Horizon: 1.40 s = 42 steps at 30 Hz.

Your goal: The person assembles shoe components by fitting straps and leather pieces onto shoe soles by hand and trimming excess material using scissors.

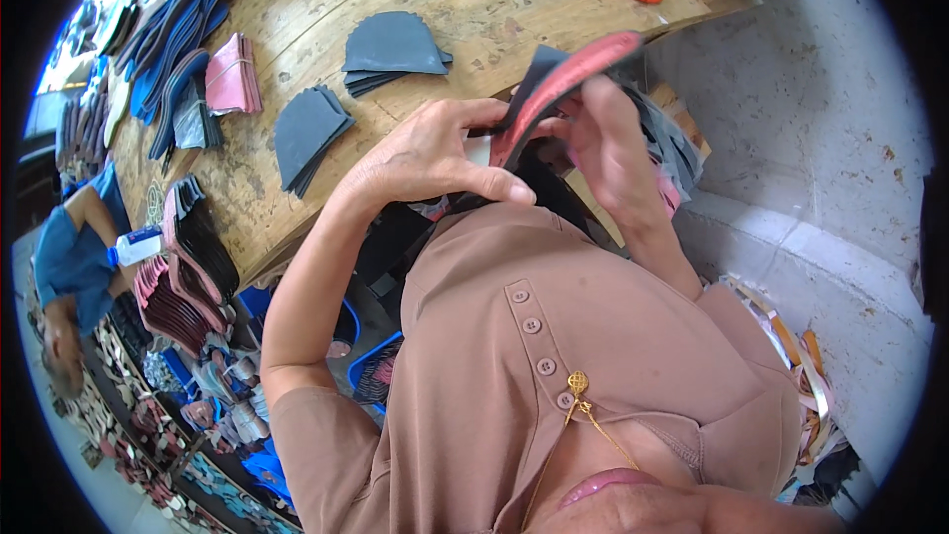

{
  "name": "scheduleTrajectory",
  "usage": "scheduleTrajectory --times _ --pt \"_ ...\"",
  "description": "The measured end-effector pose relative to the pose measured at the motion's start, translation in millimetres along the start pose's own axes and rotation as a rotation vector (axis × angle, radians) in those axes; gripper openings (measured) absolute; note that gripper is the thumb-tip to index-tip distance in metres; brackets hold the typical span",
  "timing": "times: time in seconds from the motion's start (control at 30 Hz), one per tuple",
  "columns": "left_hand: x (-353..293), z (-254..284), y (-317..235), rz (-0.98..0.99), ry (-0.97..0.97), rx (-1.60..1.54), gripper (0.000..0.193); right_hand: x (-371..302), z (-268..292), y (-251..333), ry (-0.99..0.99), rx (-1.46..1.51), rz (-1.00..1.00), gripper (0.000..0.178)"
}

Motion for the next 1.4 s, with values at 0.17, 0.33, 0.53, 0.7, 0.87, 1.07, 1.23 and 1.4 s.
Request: scheduleTrajectory --times 0.17,0.33,0.53,0.7,0.87,1.07,1.23,1.4 --pt "14 -15 10 -0.058 -0.104 -0.416 0.065 33 4 -8 -0.090 -0.084 0.000 0.045" --pt "27 5 -38 -0.241 -0.278 -0.659 0.041 42 -5 14 -0.068 -0.251 0.223 0.046" --pt "48 43 -121 -0.608 -0.146 -0.772 0.042 38 8 -47 0.267 -0.480 0.194 0.049" --pt "44 93 -178 -0.900 0.042 -0.635 0.077 19 15 -69 0.329 -0.329 -0.114 0.055" --pt "-3 33 -75 -0.277 -0.276 -0.450 0.054 47 -26 16 0.552 0.712 -0.138 0.087" --pt "-47 -8 17 -0.088 -0.349 -0.516 0.064 59 -34 -24 0.262 0.149 -0.213 0.022" --pt "-71 -32 22 -0.055 -0.332 -0.763 0.046 50 -22 -53 0.201 0.106 -0.296 0.013" --pt "-55 -34 62 -0.101 -0.625 -0.480 0.058 28 -31 -31 0.011 0.202 -0.246 0.019"
Point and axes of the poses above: each hand's wrist, its own x-axis towards the middle knuckle, its own z-axis out of the back of the hand, y = z × x, the point moved 5 cm from there along x, towards the middle knuckle, and after that the axes turned 3 degrees about -x, right-handed, at the moved point
